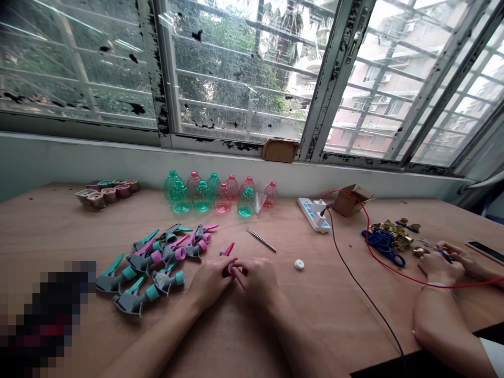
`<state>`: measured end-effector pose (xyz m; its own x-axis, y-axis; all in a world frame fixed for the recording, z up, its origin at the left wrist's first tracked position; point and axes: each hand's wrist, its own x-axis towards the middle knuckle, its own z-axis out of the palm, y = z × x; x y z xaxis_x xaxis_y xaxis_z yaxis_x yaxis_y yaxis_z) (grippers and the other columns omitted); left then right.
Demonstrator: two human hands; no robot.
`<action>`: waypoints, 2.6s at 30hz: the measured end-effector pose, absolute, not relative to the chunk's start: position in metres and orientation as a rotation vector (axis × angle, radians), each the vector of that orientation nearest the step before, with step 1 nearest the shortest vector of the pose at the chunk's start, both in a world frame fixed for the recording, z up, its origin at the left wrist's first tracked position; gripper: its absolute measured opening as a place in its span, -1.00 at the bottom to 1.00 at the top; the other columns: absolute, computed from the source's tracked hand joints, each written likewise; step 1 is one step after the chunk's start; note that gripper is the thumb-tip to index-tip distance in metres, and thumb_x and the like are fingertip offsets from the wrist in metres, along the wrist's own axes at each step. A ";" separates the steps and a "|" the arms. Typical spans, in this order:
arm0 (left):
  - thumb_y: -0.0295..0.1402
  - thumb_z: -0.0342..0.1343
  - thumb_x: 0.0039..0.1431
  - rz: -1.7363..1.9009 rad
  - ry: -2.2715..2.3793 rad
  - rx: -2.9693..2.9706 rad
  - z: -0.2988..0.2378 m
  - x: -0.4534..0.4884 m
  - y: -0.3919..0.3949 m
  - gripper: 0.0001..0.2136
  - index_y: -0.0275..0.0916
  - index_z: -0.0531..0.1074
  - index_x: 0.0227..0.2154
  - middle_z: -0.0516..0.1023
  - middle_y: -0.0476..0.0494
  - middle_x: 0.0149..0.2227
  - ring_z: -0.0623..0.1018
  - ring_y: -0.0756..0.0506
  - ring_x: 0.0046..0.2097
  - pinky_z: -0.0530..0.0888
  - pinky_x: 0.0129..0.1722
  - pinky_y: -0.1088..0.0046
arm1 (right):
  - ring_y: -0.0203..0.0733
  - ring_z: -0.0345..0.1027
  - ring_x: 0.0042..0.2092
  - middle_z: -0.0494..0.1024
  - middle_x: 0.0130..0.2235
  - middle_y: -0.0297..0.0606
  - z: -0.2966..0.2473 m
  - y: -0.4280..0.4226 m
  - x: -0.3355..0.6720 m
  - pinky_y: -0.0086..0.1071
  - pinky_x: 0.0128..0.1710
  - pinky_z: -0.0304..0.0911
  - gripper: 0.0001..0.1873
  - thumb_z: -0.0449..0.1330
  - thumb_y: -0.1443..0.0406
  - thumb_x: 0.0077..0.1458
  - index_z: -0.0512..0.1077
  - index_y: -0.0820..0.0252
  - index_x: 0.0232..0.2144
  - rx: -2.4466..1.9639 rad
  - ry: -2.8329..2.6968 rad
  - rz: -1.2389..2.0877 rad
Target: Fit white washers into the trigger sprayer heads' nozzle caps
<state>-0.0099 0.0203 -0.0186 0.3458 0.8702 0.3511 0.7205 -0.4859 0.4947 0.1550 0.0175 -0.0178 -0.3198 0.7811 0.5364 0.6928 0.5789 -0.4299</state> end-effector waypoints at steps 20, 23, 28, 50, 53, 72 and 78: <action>-0.53 0.04 0.07 0.696 1.491 2.444 -0.010 -0.007 0.017 -0.72 -0.16 0.48 -0.16 0.58 -0.14 -0.18 0.55 -0.17 -0.15 0.41 -0.21 0.41 | -0.31 0.36 -0.52 0.57 -0.53 -0.39 -0.016 0.021 0.154 -0.46 -0.45 0.11 -0.86 0.22 0.30 0.08 0.60 0.02 -0.39 -1.221 -2.096 0.210; -0.55 0.06 0.04 0.784 1.445 2.394 -0.011 -0.007 0.018 -0.73 -0.16 0.49 -0.21 0.59 -0.12 -0.21 0.55 -0.15 -0.17 0.41 -0.21 0.42 | -0.31 0.36 -0.49 0.58 -0.49 -0.37 -0.018 0.023 0.154 -0.47 -0.43 0.13 -0.86 0.20 0.29 0.10 0.59 0.05 -0.37 -1.153 -2.070 0.276; -0.53 0.11 0.03 0.998 1.385 2.180 -0.012 -0.007 0.021 -0.71 -0.18 0.50 -0.16 0.60 -0.11 -0.15 0.54 -0.15 -0.11 0.42 -0.11 0.39 | -0.34 0.25 -0.52 0.49 -0.52 -0.38 -0.022 0.026 0.158 -0.48 -0.45 0.15 -0.81 0.18 0.31 0.09 0.56 0.11 -0.25 -1.008 -1.976 0.390; -0.49 0.04 0.08 1.019 1.305 2.244 -0.015 -0.008 0.019 -0.44 -0.15 0.16 0.18 0.40 -0.19 0.06 0.50 -0.13 -0.09 0.45 -0.04 0.30 | -0.35 0.32 -0.52 0.59 -0.31 -0.35 -0.026 0.050 0.175 -0.47 -0.45 0.25 -0.74 0.23 0.25 0.04 0.51 0.08 -0.17 -1.192 -1.918 0.382; -0.46 0.06 0.08 0.999 1.382 2.295 -0.013 -0.009 0.018 -0.52 -0.13 0.25 0.11 0.36 -0.19 0.08 0.43 -0.18 0.05 0.37 0.06 0.24 | -0.25 0.41 -0.45 0.60 -0.38 -0.33 -0.028 0.061 0.186 -0.44 -0.42 0.24 -0.76 0.24 0.20 0.03 0.52 0.08 -0.21 -1.365 -1.873 0.328; -0.27 0.09 0.12 0.765 1.978 2.566 -0.017 -0.012 0.021 -0.56 -0.24 0.35 0.07 0.27 -0.32 0.19 0.14 -0.33 0.25 0.12 0.20 0.09 | -0.12 0.42 -0.21 0.54 -0.23 -0.20 -0.033 0.073 0.202 -0.39 -0.29 0.20 -0.65 0.21 0.12 0.05 0.45 0.12 -0.12 -1.678 -1.664 0.096; -0.20 0.05 0.15 0.634 2.231 2.488 -0.011 -0.015 0.026 -0.53 -0.28 0.32 0.10 0.20 -0.38 0.25 0.23 -0.38 0.18 0.21 0.09 0.03 | -0.12 0.41 -0.24 0.54 -0.24 -0.20 -0.032 0.071 0.202 -0.36 -0.26 0.24 -0.68 0.16 0.10 0.08 0.50 0.13 -0.18 -1.506 -1.638 0.130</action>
